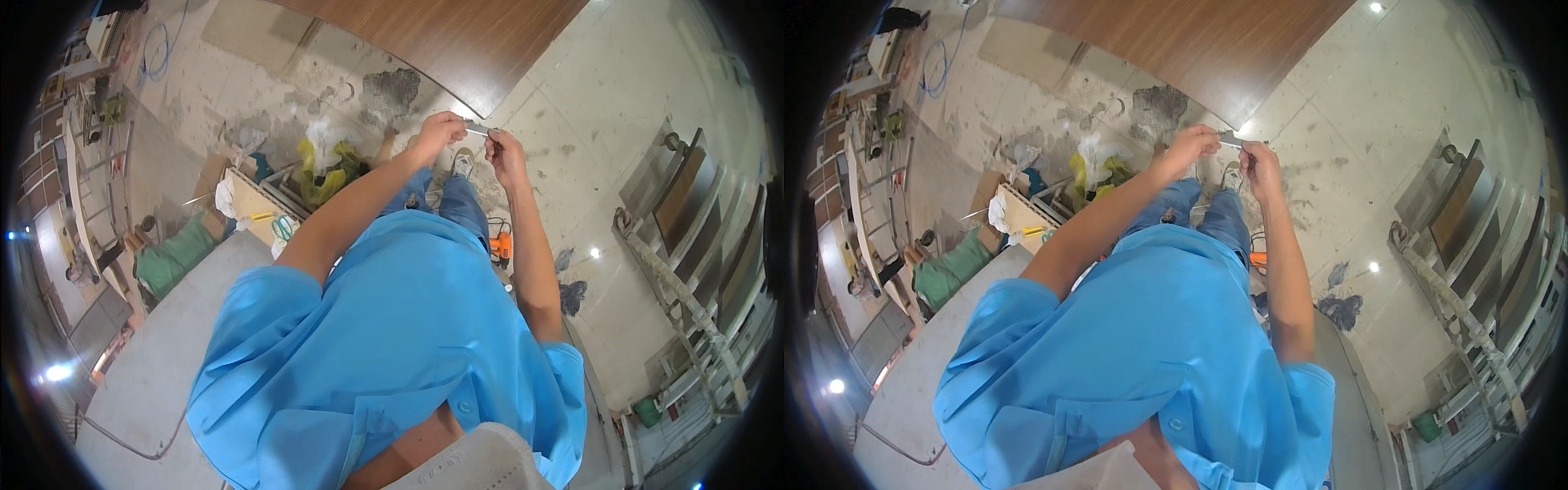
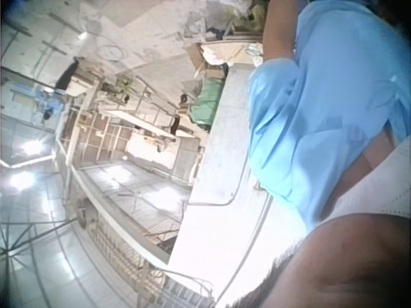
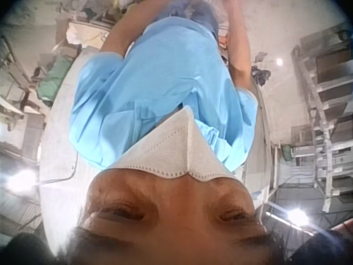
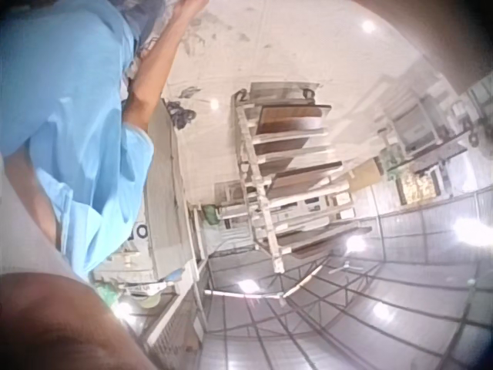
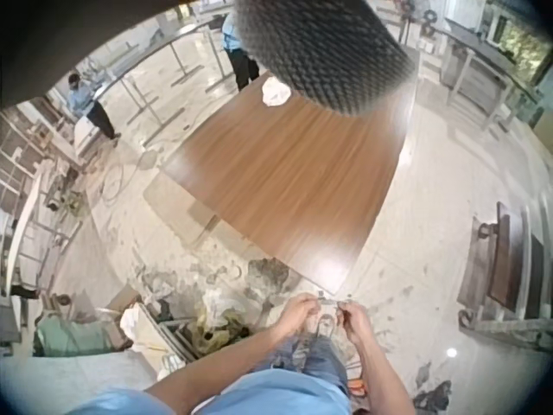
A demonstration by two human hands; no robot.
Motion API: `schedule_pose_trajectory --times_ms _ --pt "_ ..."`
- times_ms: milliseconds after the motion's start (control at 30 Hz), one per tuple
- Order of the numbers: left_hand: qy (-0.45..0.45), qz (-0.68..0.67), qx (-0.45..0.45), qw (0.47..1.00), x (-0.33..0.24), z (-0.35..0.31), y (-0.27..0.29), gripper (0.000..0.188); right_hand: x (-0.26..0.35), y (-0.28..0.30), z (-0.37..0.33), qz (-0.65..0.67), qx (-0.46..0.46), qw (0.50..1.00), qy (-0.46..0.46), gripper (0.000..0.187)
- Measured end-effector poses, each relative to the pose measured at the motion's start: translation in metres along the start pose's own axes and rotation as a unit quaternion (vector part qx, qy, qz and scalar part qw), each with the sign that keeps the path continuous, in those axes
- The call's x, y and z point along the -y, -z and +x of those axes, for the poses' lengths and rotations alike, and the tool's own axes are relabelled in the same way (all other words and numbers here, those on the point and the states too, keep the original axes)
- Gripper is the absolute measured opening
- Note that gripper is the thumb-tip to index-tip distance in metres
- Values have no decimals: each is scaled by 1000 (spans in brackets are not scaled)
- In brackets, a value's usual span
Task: The person uses a utility knife to trim the edges of a large wood-veneer panel. They repeatedly scrape and cut along the perimeter to remove excess material, occasionally wiping the surface with a cloth.
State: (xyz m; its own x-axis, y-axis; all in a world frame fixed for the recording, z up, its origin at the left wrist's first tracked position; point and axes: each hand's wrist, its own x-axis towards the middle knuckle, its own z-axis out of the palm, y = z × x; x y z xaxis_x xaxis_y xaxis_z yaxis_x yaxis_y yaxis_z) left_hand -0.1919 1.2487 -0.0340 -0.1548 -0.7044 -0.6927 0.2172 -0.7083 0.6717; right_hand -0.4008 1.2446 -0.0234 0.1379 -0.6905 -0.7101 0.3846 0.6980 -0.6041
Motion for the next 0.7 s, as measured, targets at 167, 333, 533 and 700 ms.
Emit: schedule_pose_trajectory --times_ms 167,333,533,700 --pt "21 -59 -34 997 4 6 -8 29 8 4 18 -53 19 998 -4 12" --pt "23 -124 -71 989 7 2 -19 32 11 8 28 -43 34 998 -8 14" --pt "0 -155 -133 979 6 1 -34 22 14 16 35 -66 73 995 -9 13" --pt "-14 -197 -146 969 10 5 -39 22 17 16 38 -52 91 994 -6 13"
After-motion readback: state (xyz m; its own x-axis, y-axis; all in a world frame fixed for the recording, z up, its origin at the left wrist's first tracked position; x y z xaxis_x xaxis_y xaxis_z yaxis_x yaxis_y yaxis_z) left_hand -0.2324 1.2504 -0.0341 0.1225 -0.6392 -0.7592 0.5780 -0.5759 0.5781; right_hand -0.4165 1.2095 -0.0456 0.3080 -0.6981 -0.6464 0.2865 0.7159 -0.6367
